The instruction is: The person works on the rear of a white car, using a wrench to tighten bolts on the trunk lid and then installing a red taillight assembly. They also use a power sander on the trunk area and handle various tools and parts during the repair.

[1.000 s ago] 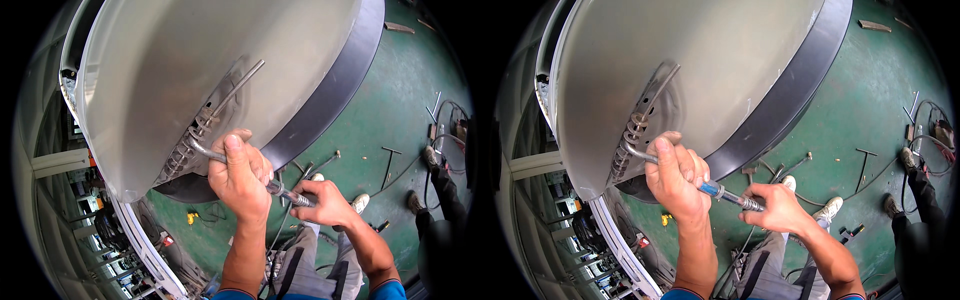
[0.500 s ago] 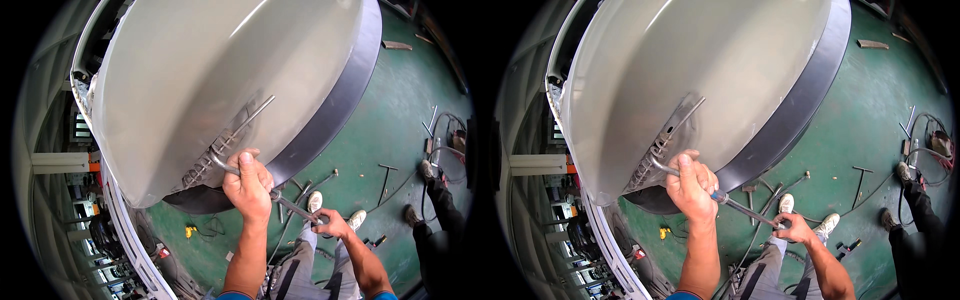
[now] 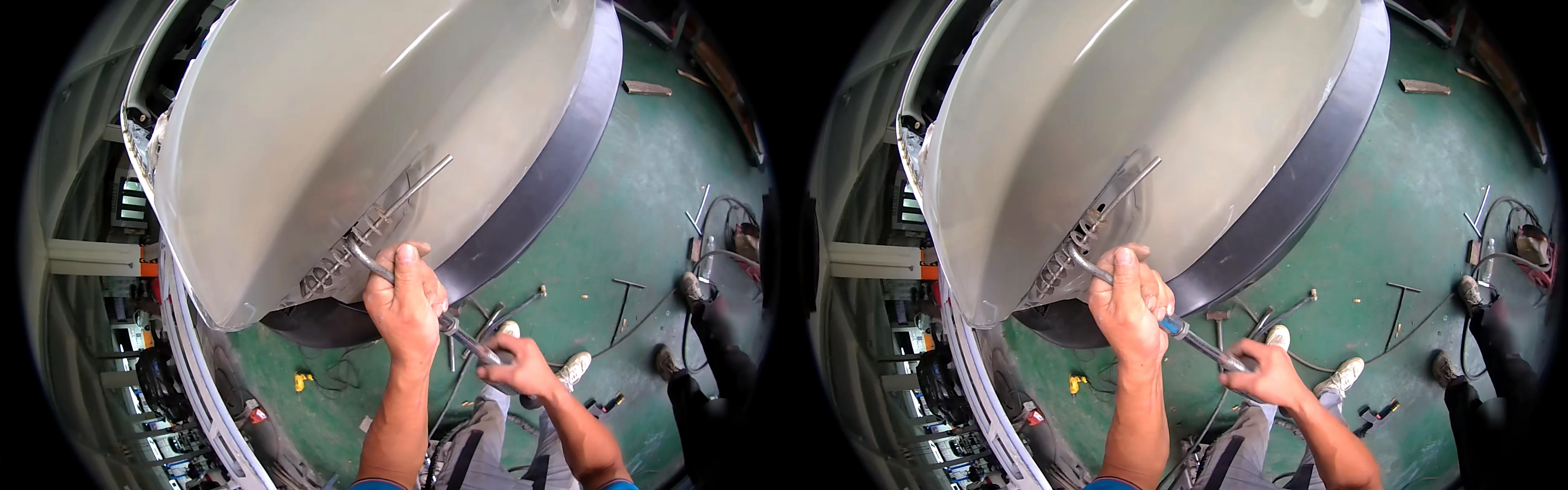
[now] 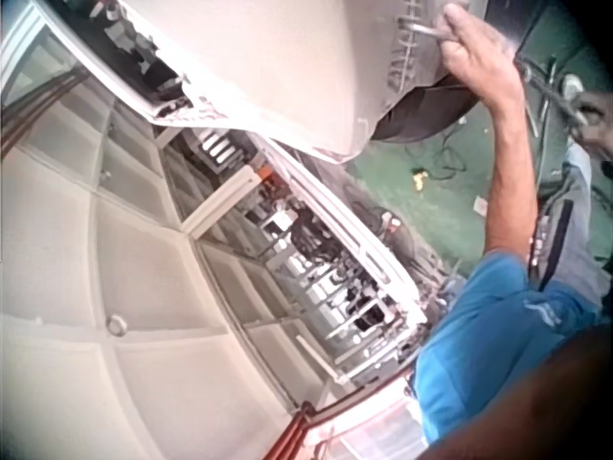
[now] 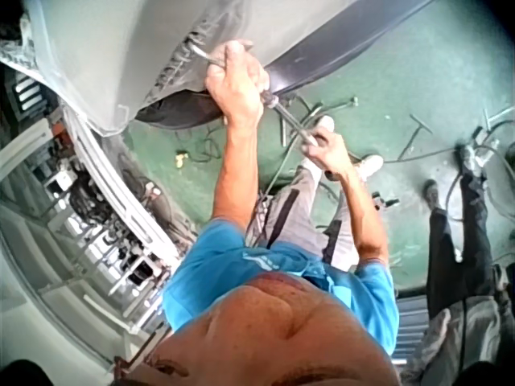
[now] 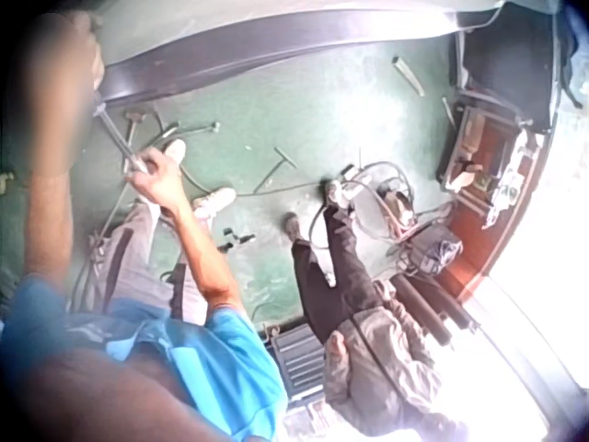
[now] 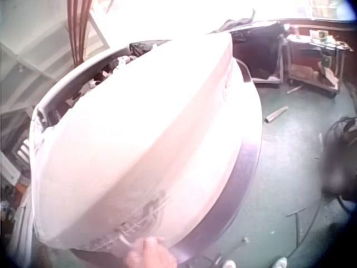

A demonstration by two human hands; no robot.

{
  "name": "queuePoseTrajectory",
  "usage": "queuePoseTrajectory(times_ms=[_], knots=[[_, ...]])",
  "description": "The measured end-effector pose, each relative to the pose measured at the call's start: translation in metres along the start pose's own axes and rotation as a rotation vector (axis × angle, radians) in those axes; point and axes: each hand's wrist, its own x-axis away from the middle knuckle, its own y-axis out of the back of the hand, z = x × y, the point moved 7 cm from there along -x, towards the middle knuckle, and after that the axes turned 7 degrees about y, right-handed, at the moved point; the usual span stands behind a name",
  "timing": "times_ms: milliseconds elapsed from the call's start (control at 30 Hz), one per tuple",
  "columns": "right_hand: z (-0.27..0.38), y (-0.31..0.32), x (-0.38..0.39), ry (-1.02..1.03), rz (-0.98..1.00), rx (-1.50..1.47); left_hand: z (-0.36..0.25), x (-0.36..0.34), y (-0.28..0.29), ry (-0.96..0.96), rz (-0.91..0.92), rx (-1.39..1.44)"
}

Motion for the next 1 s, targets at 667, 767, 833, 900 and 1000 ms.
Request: queuePoseTrajectory(times_ms=[667,767,833,900,1000], knots=[[-0.182,0.051,0.075,0.085,-0.012,0.254,0.063,0.077,-0.040,-0.002,0.546,-0.308],[-0.277,0.089,0.097,-0.100,-0.120,0.297,0.153,0.112,-0.009,0.215,0.536,-0.444],[-0.364,0.111,0.120,-0.449,-0.181,0.251,0.233,0.156,0.047,0.522,0.559,-0.685],[-0.439,0.140,0.137,-0.642,-0.281,0.281,0.306,0.211,0.097,0.550,0.634,-0.838],[-0.536,0.195,0.130,-0.893,-0.307,0.401,0.381,0.272,0.128,0.303,0.864,-1.142]])
